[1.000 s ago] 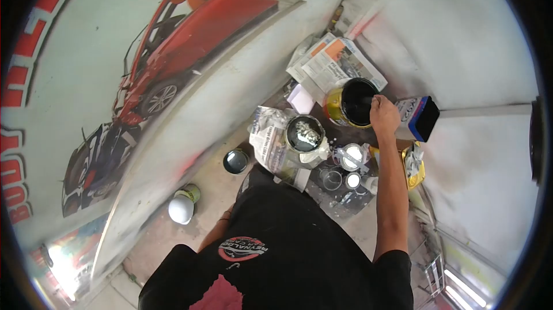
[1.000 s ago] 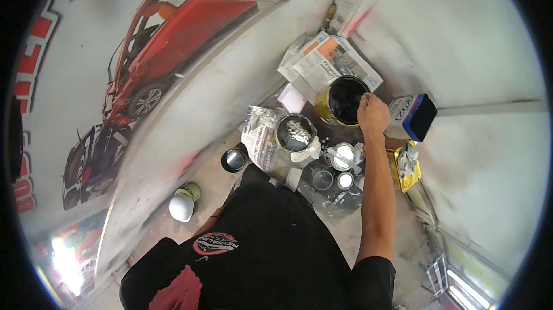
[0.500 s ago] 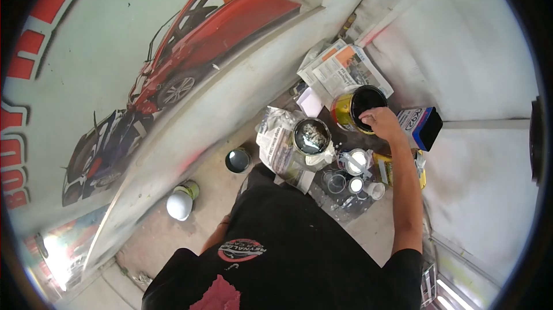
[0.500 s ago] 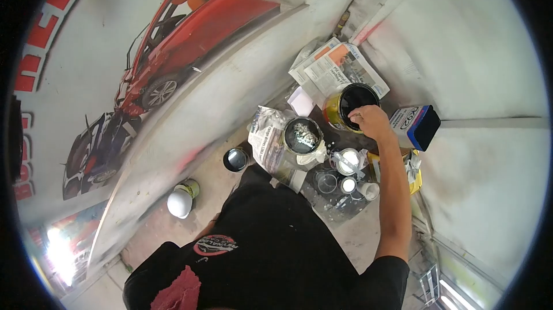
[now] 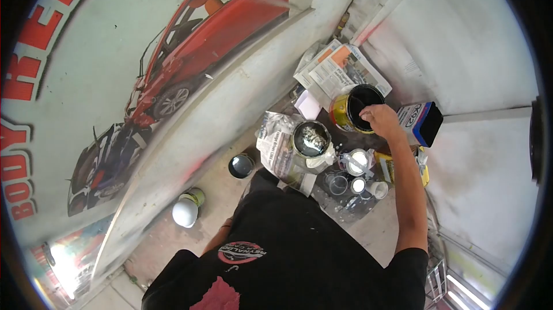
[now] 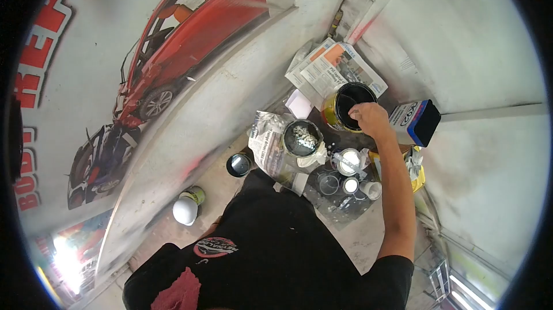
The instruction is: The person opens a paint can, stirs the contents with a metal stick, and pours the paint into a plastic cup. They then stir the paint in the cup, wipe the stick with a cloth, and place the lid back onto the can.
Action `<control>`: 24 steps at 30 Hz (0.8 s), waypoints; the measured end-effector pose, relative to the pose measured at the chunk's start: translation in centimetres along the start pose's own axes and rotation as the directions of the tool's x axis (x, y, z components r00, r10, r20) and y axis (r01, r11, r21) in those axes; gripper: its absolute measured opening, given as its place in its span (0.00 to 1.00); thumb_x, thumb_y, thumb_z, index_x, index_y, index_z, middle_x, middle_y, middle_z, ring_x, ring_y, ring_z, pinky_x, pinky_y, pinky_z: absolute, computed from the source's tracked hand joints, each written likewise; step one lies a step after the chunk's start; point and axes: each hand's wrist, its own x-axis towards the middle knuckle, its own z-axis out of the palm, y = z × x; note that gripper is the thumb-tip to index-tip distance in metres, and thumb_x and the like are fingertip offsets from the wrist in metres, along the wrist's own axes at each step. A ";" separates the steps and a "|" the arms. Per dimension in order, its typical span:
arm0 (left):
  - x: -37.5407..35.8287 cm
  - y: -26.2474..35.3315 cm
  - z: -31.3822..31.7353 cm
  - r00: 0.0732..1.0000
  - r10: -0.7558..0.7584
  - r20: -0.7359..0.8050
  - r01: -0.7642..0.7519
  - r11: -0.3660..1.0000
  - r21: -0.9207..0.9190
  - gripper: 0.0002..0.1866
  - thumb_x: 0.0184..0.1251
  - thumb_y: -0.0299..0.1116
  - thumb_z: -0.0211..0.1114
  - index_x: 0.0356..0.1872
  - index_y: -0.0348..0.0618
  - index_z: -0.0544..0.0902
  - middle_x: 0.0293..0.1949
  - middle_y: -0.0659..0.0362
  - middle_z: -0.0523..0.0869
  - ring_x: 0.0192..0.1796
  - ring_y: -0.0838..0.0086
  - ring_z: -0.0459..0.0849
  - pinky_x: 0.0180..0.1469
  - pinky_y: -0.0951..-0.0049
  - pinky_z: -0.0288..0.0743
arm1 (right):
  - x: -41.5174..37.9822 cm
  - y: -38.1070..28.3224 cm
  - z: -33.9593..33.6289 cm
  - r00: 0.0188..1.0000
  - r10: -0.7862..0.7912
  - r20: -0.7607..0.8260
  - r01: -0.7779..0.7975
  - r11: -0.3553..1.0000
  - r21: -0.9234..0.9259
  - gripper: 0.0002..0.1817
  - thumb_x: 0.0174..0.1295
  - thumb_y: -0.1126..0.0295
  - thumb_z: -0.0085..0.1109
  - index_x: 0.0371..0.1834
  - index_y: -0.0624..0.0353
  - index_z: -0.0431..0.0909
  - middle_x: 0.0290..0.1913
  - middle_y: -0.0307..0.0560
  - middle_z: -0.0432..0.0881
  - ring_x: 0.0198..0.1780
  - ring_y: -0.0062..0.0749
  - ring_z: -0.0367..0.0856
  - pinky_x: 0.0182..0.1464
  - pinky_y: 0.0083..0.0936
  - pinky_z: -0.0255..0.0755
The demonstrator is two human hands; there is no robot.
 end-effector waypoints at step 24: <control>-12.1 9.3 2.0 0.692 0.677 -0.251 -0.432 0.666 0.608 0.45 0.79 0.47 0.65 0.91 0.44 0.59 0.91 0.41 0.53 0.90 0.42 0.60 0.87 0.46 0.61 | 2.0 0.7 1.1 0.998 0.009 -0.059 -0.016 0.992 -0.128 0.13 0.72 0.59 0.66 0.47 0.54 0.95 0.46 0.58 0.94 0.54 0.57 0.92 0.57 0.49 0.84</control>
